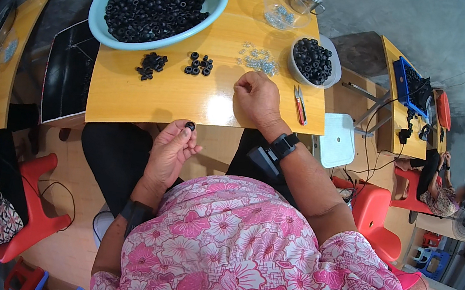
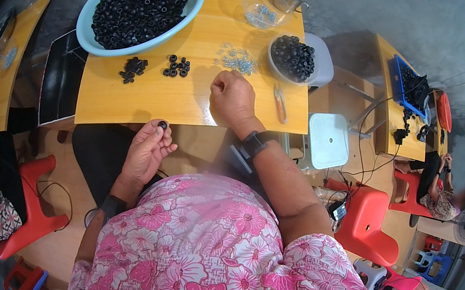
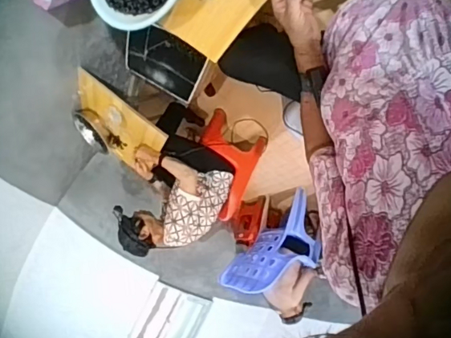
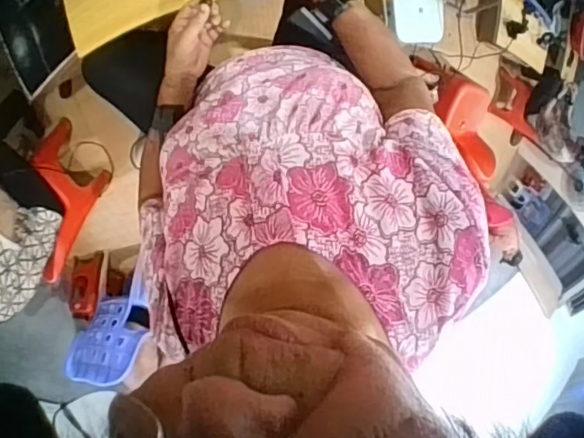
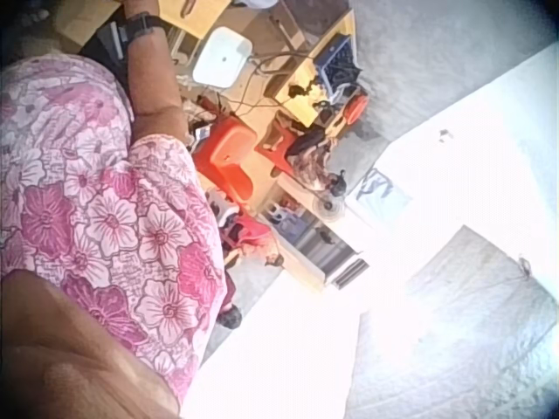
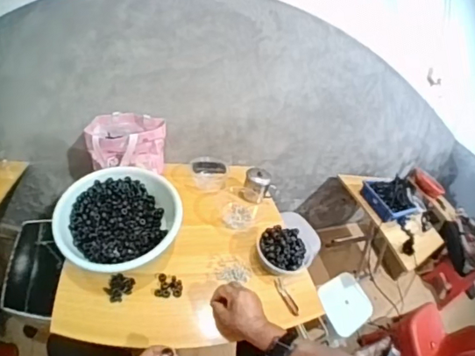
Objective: The person is assembling small black plastic components by inserting tiny metal parts into them.
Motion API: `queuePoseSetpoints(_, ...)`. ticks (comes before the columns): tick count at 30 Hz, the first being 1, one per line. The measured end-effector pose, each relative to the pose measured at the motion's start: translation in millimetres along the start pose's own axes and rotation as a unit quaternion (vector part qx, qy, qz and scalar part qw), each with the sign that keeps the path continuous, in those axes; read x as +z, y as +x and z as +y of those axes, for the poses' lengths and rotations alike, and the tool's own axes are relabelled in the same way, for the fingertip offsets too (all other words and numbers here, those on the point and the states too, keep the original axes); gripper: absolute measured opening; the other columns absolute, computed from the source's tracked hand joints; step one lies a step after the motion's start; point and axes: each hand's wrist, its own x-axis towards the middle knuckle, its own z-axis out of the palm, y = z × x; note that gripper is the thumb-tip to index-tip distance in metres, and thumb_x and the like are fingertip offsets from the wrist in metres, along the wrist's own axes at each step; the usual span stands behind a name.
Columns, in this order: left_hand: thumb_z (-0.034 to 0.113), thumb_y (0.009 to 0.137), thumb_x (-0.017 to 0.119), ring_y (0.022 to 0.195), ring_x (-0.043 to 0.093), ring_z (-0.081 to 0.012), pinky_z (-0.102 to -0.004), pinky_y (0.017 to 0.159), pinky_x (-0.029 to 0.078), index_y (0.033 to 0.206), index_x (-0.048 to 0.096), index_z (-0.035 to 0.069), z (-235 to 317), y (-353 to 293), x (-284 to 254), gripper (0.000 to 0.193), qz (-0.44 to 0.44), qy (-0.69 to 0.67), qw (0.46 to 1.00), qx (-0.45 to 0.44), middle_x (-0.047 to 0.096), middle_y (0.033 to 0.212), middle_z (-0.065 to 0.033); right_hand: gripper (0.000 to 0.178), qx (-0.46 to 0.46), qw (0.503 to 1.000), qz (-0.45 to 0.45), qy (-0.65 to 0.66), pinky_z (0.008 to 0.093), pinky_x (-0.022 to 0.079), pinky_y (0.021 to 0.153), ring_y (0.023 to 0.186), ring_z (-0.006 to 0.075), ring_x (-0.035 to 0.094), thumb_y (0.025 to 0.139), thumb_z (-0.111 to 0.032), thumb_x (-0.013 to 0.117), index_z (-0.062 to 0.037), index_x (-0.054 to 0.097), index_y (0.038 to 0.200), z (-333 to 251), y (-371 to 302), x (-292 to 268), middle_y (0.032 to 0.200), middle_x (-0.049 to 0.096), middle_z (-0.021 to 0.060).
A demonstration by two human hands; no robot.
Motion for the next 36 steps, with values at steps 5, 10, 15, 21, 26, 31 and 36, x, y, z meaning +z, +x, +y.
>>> queuePoseSetpoints(5, 0.016, 0.097, 0.053, 0.081, 0.056, -0.0086, -0.0299, 0.080, 0.051, 0.109, 0.056, 0.009, -1.5, -1.3, -2.1, 0.014, -0.002, -0.002, 1.000, 0.005, 0.058, 0.094, -0.0001, 0.000, 0.007, 1.000, -0.004, -0.002, 0.0405, 0.050, 0.066, 0.073, 0.0322, 0.062, 0.075, -0.007, 0.060, -0.0069, 0.060, 0.075, -2.2, -1.1, 0.4, 0.078, 0.062, 0.0125)
queuePoseSetpoints(10, 0.016, 0.097, 0.054, 0.080, 0.056, -0.0079, -0.0295, 0.079, 0.051, 0.109, 0.056, 0.009, -1.3, -2.9, 0.2, 0.015, -0.003, 0.004, 1.000, 0.006, 0.058, 0.093, 0.0003, 0.006, 0.012, 0.999, 0.000, 0.037, 0.0408, 0.050, 0.065, 0.074, 0.0321, 0.062, 0.076, -0.006, 0.059, -0.0068, 0.059, 0.082, 2.2, -2.2, 2.0, 0.079, 0.063, 0.0127)
queuePoseSetpoints(15, 0.017, 0.097, 0.053, 0.080, 0.055, -0.0074, -0.0287, 0.079, 0.050, 0.109, 0.056, 0.009, -0.4, -4.1, 3.2, 0.015, -0.002, 0.011, 1.000, 0.010, 0.058, 0.093, 0.0011, 0.016, -0.070, 0.995, -0.040, -0.054, 0.0429, 0.050, 0.066, 0.076, 0.0347, 0.062, 0.078, -0.006, 0.058, -0.0081, 0.057, 0.093, 3.3, -6.4, -0.6, 0.085, 0.062, 0.0141)
queuePoseSetpoints(21, 0.017, 0.097, 0.053, 0.079, 0.055, -0.0070, -0.0282, 0.079, 0.050, 0.108, 0.056, 0.009, -3.1, -3.4, 2.9, 0.014, 0.023, 0.025, 0.999, 0.009, 0.058, 0.092, 0.0020, 0.024, -0.136, 0.987, -0.013, -0.078, 0.0374, 0.050, 0.060, 0.067, 0.0290, 0.062, 0.077, -0.005, 0.061, -0.0080, 0.056, 0.100, -2.4, -13.3, -1.5, 0.074, 0.060, 0.0087)
queuePoseSetpoints(26, 0.015, 0.096, 0.055, 0.075, 0.052, -0.0053, -0.0250, 0.076, 0.050, 0.107, 0.057, 0.006, -3.0, 0.3, 7.4, 0.015, 0.048, 0.054, 0.997, 0.006, 0.054, 0.084, 0.0024, 0.026, -0.137, 0.989, -0.019, -0.043, 0.0326, 0.050, 0.059, 0.063, 0.0242, 0.060, 0.077, -0.003, 0.063, -0.0068, 0.056, 0.102, -3.2, -11.5, -0.3, 0.071, 0.058, 0.0075)
queuePoseSetpoints(31, 0.014, 0.096, 0.054, 0.075, 0.054, -0.0054, -0.0255, 0.077, 0.051, 0.108, 0.058, 0.007, -2.7, 4.0, 3.7, 0.014, 0.024, 0.075, 0.997, 0.008, 0.057, 0.086, 0.0020, 0.028, -0.050, 0.985, -0.093, 0.138, 0.0225, 0.047, 0.061, 0.064, 0.0082, 0.055, 0.080, 0.002, 0.064, -0.0049, 0.057, 0.106, -12.7, -13.9, -3.7, 0.071, 0.054, 0.0002)
queuePoseSetpoints(36, 0.013, 0.096, 0.054, 0.074, 0.054, -0.0050, -0.0243, 0.075, 0.051, 0.109, 0.058, 0.006, -4.9, 3.8, 2.9, 0.015, 0.031, 0.087, 0.996, 0.013, 0.057, 0.085, 0.0017, 0.029, 0.025, 0.873, -0.271, 0.405, 0.0180, 0.045, 0.071, 0.076, 0.0019, 0.052, 0.082, 0.008, 0.062, -0.0042, 0.058, 0.108, -40.1, -26.3, -12.3, 0.082, 0.052, -0.0050)
